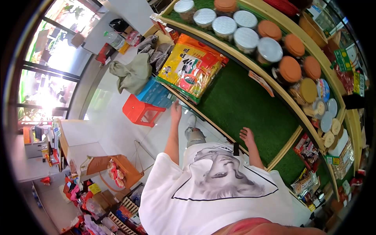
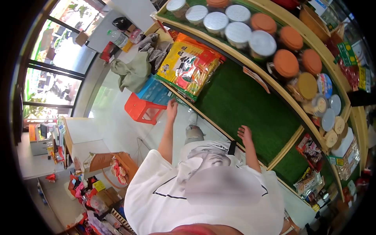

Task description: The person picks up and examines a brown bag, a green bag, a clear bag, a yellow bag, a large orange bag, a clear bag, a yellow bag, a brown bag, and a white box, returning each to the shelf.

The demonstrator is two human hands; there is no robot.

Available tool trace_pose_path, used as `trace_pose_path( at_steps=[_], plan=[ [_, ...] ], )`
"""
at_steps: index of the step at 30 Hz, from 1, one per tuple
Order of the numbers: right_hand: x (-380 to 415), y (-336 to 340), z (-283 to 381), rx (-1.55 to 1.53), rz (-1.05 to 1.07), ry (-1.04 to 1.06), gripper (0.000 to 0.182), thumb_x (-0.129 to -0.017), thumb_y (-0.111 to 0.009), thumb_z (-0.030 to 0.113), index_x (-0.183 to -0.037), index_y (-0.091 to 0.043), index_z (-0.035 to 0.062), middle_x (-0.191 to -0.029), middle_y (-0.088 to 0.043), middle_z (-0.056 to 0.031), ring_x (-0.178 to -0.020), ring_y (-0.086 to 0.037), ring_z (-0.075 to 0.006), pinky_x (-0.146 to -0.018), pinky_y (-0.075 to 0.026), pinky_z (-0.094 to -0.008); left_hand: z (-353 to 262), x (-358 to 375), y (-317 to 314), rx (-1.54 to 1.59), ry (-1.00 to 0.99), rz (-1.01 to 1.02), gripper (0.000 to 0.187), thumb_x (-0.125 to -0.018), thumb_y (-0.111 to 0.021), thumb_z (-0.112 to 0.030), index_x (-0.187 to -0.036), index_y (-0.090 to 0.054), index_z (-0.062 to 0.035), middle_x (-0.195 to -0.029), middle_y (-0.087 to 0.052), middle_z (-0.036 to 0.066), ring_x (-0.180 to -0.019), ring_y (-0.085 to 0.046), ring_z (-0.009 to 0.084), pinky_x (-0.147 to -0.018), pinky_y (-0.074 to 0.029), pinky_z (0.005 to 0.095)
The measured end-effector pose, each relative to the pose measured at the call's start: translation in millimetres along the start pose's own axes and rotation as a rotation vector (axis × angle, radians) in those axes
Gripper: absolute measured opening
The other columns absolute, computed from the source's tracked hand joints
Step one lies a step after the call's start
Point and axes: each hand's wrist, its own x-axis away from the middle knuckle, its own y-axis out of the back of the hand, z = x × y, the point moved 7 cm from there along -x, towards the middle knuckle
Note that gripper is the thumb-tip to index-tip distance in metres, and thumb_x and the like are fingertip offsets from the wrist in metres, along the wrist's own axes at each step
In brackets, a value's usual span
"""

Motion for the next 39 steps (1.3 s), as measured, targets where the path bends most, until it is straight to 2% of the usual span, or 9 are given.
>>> trace_pose_path(
  at_steps=[6, 10, 17, 20, 22, 25, 29, 34, 39],
  plan=[
    [-21, -234, 11, 0.446, 0.188, -0.208, 0.057, -0.087, -0.056, 0.052, -0.124, -0.048, 0.0094, -0.108, -0.061, -0.0106, -0.098, -0.059, -0.0214, -0.081, -0.049, -0.0381, -28, -189, 43, -0.276, -0.196, 0.05, 0.044, -0.084, -0.061, -0.02, -0.122, -0.05, -0.0013, -0.119, -0.054, 0.021, -0.115, -0.048, 0.0372, -0.098, -0.038, 0.0441],
    [-87, -336, 61, 0.227, 0.014, -0.082, 0.061, -0.082, -0.059, 0.057, -0.121, -0.05, 0.0114, -0.107, -0.059, -0.0099, -0.098, -0.056, -0.0211, -0.087, -0.045, -0.0396, 1, -276, 42, -0.331, -0.225, -0.051, 0.051, -0.088, -0.058, -0.031, -0.127, -0.047, 0.0012, -0.122, -0.052, 0.025, -0.113, -0.048, 0.0409, -0.098, -0.037, 0.0457],
    [-158, -372, 91, 0.198, -0.167, 0.056, 0.053, -0.076, -0.073, 0.047, -0.105, -0.054, 0.0071, -0.097, -0.058, -0.0069, -0.083, -0.058, -0.0181, -0.072, -0.049, -0.0298, 75, -329, 5, -0.38, 0.048, 0.202, 0.057, -0.091, -0.05, -0.046, -0.128, -0.049, -0.0028, -0.118, -0.054, 0.027, -0.112, -0.049, 0.0422, -0.097, -0.038, 0.0461],
    [-147, -379, 100, 0.113, -0.242, 0.136, 0.048, -0.076, -0.075, 0.041, -0.103, -0.058, 0.005, -0.093, -0.061, -0.005, -0.078, -0.059, -0.0156, -0.069, -0.048, -0.0269, 64, -335, 9, -0.414, 0.26, 0.408, 0.062, -0.088, -0.05, -0.054, -0.13, -0.047, -0.0087, -0.135, -0.044, 0.022, -0.125, -0.039, 0.0385, -0.1, -0.034, 0.0507],
    [-89, -423, 137, -0.041, -0.278, 0.321, 0.038, -0.077, -0.075, 0.037, -0.096, -0.063, 0.0058, -0.088, -0.062, -0.0024, -0.075, -0.058, -0.0124, -0.066, -0.046, -0.026, 55, -336, 9, -0.318, 0.178, 0.392, 0.059, -0.084, -0.059, -0.051, -0.12, -0.056, -0.0054, -0.119, -0.057, 0.022, -0.108, -0.055, 0.0382, -0.088, -0.044, 0.0452],
    [-76, -404, 136, -0.02, -0.3, 0.423, 0.04, -0.077, -0.076, 0.031, -0.105, -0.064, 0.0031, -0.089, -0.064, -0.0023, -0.073, -0.058, -0.0102, -0.065, -0.046, -0.0258, 27, -317, 17, -0.083, 0.225, 0.467, 0.048, -0.083, -0.067, -0.04, -0.107, -0.063, 0.0008, -0.089, -0.069, 0.014, -0.079, -0.066, 0.028, -0.073, -0.05, 0.0344],
    [-24, -358, 122, 0.084, -0.399, 0.462, 0.038, -0.077, -0.077, 0.028, -0.102, -0.066, 0.0009, -0.081, -0.065, -0.0008, -0.066, -0.055, -0.0079, -0.06, -0.046, -0.025, 17, -249, 17, 0.267, 0.413, 0.676, 0.041, -0.086, -0.068, -0.026, -0.113, -0.058, 0.0037, -0.1, -0.066, 0.007, -0.084, -0.061, 0.0121, -0.072, -0.049, 0.0258],
    [65, -272, 46, -0.065, -0.512, 0.568, 0.034, -0.078, -0.076, 0.023, -0.101, -0.065, -0.0001, -0.083, -0.065, -0.0015, -0.067, -0.056, -0.0061, -0.059, -0.047, -0.0223, -27, -135, 18, 0.267, 0.464, 0.762, 0.037, -0.085, -0.069, -0.023, -0.112, -0.058, -0.0007, -0.099, -0.064, 0.006, -0.081, -0.059, 0.0108, -0.068, -0.047, 0.0233],
    [184, -178, -73, -0.257, -0.664, 0.47, 0.031, -0.081, -0.073, 0.018, -0.104, -0.064, -0.0015, -0.086, -0.065, -0.0024, -0.07, -0.057, -0.007, -0.06, -0.048, -0.0218, -68, -29, -14, 0.145, 0.218, 1.07, 0.032, -0.085, -0.069, -0.021, -0.109, -0.056, -0.0032, -0.094, -0.062, 0.004, -0.079, -0.055, 0.0094, -0.069, -0.045, 0.0237]
  ],
)
